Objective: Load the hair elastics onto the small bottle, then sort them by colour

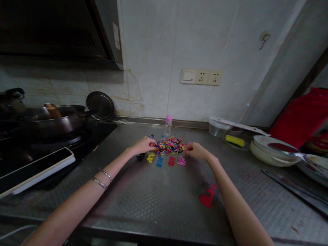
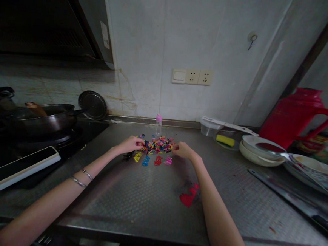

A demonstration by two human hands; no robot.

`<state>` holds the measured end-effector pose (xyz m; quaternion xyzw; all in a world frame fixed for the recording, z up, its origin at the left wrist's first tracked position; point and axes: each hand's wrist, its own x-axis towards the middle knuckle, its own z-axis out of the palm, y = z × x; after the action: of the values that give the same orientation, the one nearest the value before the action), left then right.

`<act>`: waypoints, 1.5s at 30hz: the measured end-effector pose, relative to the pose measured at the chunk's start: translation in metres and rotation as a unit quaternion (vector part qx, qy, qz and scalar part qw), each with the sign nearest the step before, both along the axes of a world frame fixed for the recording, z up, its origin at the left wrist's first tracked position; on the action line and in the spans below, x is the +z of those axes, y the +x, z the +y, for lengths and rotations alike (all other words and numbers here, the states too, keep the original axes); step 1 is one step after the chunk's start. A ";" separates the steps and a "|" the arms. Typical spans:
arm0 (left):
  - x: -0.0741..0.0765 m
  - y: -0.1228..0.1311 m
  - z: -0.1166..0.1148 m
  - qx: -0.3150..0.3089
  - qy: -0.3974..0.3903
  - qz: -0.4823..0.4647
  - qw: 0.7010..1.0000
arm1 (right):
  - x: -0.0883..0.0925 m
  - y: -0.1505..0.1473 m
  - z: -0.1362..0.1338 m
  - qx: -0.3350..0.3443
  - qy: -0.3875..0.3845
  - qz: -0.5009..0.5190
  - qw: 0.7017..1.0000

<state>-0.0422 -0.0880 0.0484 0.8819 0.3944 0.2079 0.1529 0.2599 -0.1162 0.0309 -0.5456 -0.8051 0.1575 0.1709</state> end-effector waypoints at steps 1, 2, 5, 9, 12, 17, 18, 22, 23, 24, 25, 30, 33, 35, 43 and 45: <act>0.001 0.001 0.001 -0.006 -0.004 0.006 1.000 | 0.000 -0.001 -0.001 -0.001 0.004 -0.003 1.000; 0.002 0.001 0.002 -0.009 -0.009 0.013 1.000 | 0.001 -0.002 -0.001 -0.001 0.007 -0.004 1.000; 0.000 0.001 0.004 -0.018 -0.020 0.033 0.999 | 0.001 -0.004 -0.002 -0.001 0.011 -0.004 1.000; -0.006 0.003 0.006 -0.016 -0.012 0.043 0.999 | 0.000 -0.005 -0.001 -0.003 0.015 -0.003 1.000; -0.012 0.003 0.010 -0.008 -0.011 0.020 1.000 | 0.000 -0.006 -0.001 -0.004 0.016 -0.004 1.000; -0.018 0.003 0.018 0.005 -0.041 -0.033 0.999 | 0.001 -0.005 -0.001 0.000 0.025 -0.003 1.000; -0.019 0.003 0.019 0.005 -0.047 -0.041 0.998 | 0.001 -0.005 -0.001 0.001 0.026 -0.005 1.000; -0.019 0.003 0.021 0.008 -0.059 -0.065 0.996 | 0.000 -0.005 0.000 0.003 0.035 -0.012 0.999; -0.019 0.003 0.022 0.011 -0.059 -0.070 0.996 | 0.000 -0.005 0.000 0.003 0.038 -0.013 0.999; -0.019 0.003 0.022 0.015 -0.059 -0.075 0.995 | 0.000 -0.004 0.000 0.003 0.040 -0.013 0.999; -0.019 0.003 0.022 0.020 -0.060 -0.080 0.995 | -0.001 -0.004 0.001 0.003 0.041 -0.013 0.999; -0.019 -0.002 0.024 0.055 -0.055 -0.122 0.989 | -0.003 -0.005 0.001 0.003 0.041 -0.005 0.999; -0.022 -0.008 0.024 0.069 -0.044 -0.151 0.985 | -0.003 -0.006 0.001 0.010 0.043 0.002 0.999; -0.023 -0.010 0.022 0.069 -0.050 -0.164 0.983 | -0.003 -0.007 0.000 0.011 0.047 0.004 0.999; -0.017 0.028 -0.002 0.006 -0.075 -0.173 0.982 | -0.004 -0.008 0.002 -0.012 0.070 0.018 0.997; -0.019 0.045 -0.010 -0.015 -0.090 -0.172 0.981 | -0.005 -0.009 0.003 -0.019 0.079 0.021 0.996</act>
<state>0.0025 -0.0978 0.0298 0.8213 0.3661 0.3180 0.3005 0.2506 -0.1136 0.0255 -0.5425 -0.8006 0.1015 0.2334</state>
